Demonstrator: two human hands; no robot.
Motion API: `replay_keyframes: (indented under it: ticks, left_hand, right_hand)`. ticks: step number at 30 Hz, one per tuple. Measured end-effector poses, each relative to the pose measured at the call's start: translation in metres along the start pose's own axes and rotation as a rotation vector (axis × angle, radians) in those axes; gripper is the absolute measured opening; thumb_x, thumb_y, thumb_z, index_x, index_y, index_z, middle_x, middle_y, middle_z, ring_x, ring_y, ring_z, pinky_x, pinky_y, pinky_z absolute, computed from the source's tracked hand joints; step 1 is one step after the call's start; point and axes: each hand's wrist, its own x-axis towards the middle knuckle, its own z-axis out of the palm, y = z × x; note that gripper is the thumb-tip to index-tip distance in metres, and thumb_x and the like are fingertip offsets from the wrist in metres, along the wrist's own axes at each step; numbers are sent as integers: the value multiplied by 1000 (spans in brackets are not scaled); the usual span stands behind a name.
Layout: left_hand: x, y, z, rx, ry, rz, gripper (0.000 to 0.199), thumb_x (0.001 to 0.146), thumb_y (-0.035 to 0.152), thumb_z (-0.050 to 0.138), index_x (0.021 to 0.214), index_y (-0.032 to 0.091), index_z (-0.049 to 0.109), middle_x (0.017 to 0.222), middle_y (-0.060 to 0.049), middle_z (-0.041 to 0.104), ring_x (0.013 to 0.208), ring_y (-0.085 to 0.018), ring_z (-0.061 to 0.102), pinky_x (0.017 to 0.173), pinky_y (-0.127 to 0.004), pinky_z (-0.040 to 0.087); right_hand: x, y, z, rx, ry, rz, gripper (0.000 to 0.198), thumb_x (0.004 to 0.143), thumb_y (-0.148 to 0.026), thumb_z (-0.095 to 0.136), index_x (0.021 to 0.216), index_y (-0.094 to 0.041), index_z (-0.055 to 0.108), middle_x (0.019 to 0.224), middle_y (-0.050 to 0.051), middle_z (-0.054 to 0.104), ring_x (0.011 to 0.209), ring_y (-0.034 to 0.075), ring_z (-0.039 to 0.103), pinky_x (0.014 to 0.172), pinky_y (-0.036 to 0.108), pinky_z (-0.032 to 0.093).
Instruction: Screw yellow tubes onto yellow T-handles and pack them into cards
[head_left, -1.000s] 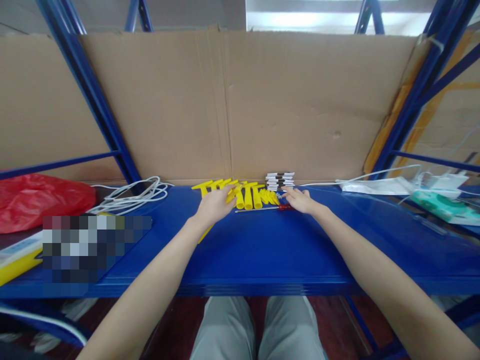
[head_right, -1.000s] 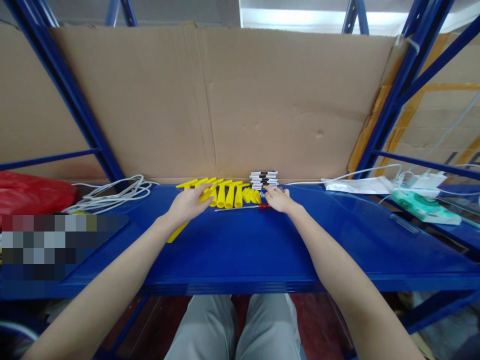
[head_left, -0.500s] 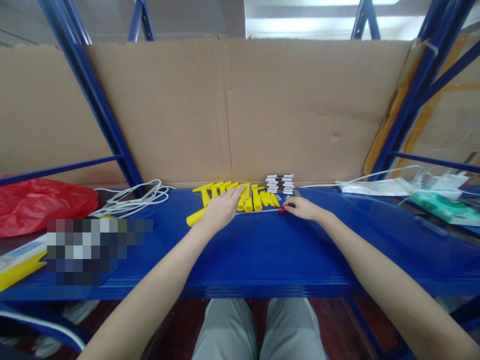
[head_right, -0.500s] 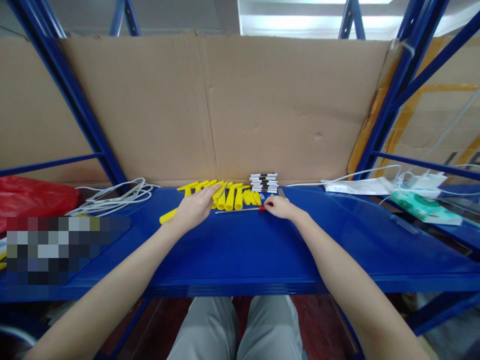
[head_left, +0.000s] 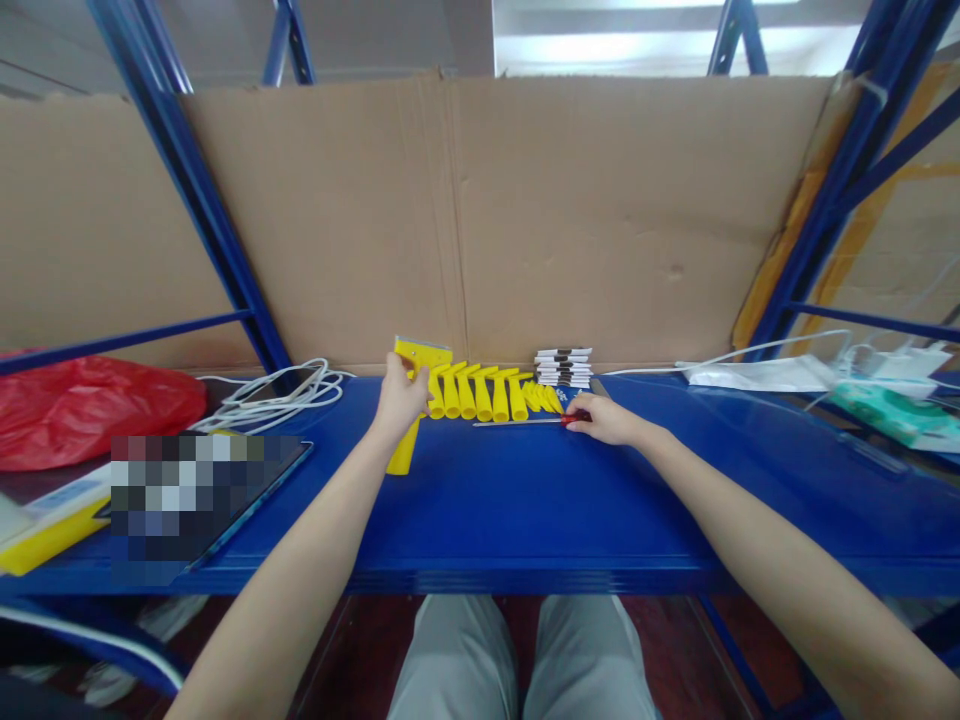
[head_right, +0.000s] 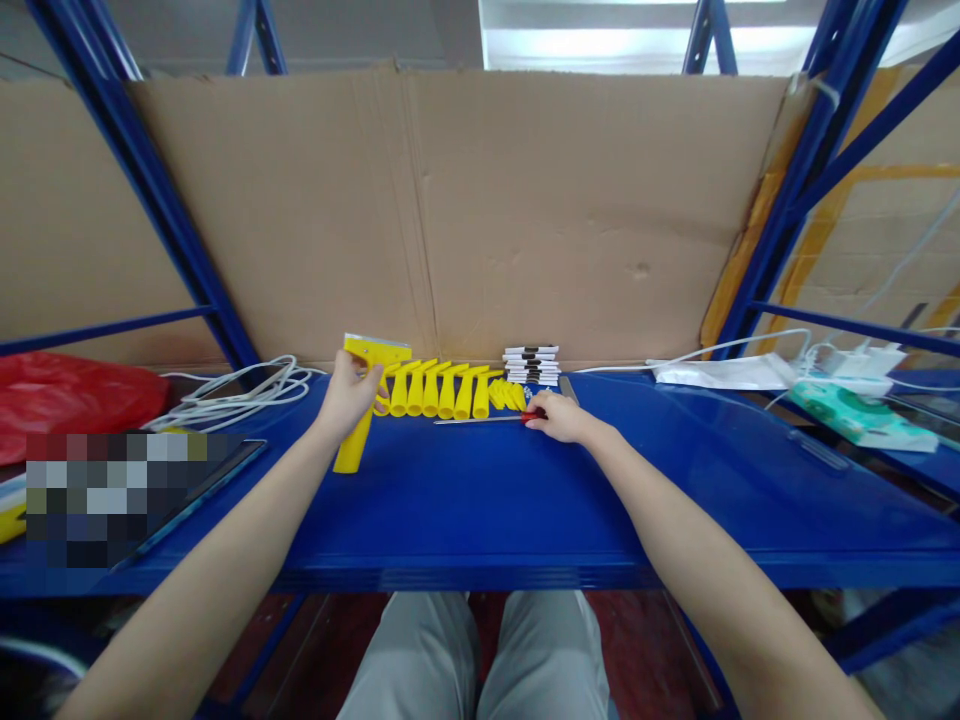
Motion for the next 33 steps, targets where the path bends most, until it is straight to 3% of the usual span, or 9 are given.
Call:
replay_keyframes:
  ticks: [6,10,15,26,33]
  left_hand:
    - [-4,-1,10,-270,-197,-63,20,85,19,50,96,20,33,77,4,54,39,-3,47,39,-19,45]
    - [-8,-6,15,-257,-320,-85,27,82,22,56,93,20,32,78,3,56,41,-4,51,38,-19,46]
    - [-14,-10,22,-206,-477,-35,26,82,22,57,93,21,33,79,2,56,42,-6,53,35,-18,44]
    - [-18,-8,25,-148,-547,29,24,82,21,54,93,21,33,76,4,51,42,-6,54,34,-18,44]
    - [-18,-8,26,-111,-518,10,22,83,18,53,95,20,34,79,4,50,43,-4,54,34,-15,42]
  right_hand:
    - [-3,2,-9,228,2,-17,15,75,-30,59,81,-17,63,84,5,67,76,18,61,72,31,48]
    - [-2,3,-10,337,65,-36,23,76,-38,57,80,-16,61,82,6,68,72,18,61,69,32,49]
    - [-2,1,-10,312,96,-60,26,76,-41,56,80,-16,61,82,7,67,75,19,61,70,33,49]
    - [-3,-4,-10,414,66,-5,22,72,-39,56,76,-18,57,76,5,65,69,17,59,66,31,48]
    - [-4,-12,-16,288,111,-15,14,73,-32,56,76,-18,57,76,5,66,68,17,58,67,30,47]
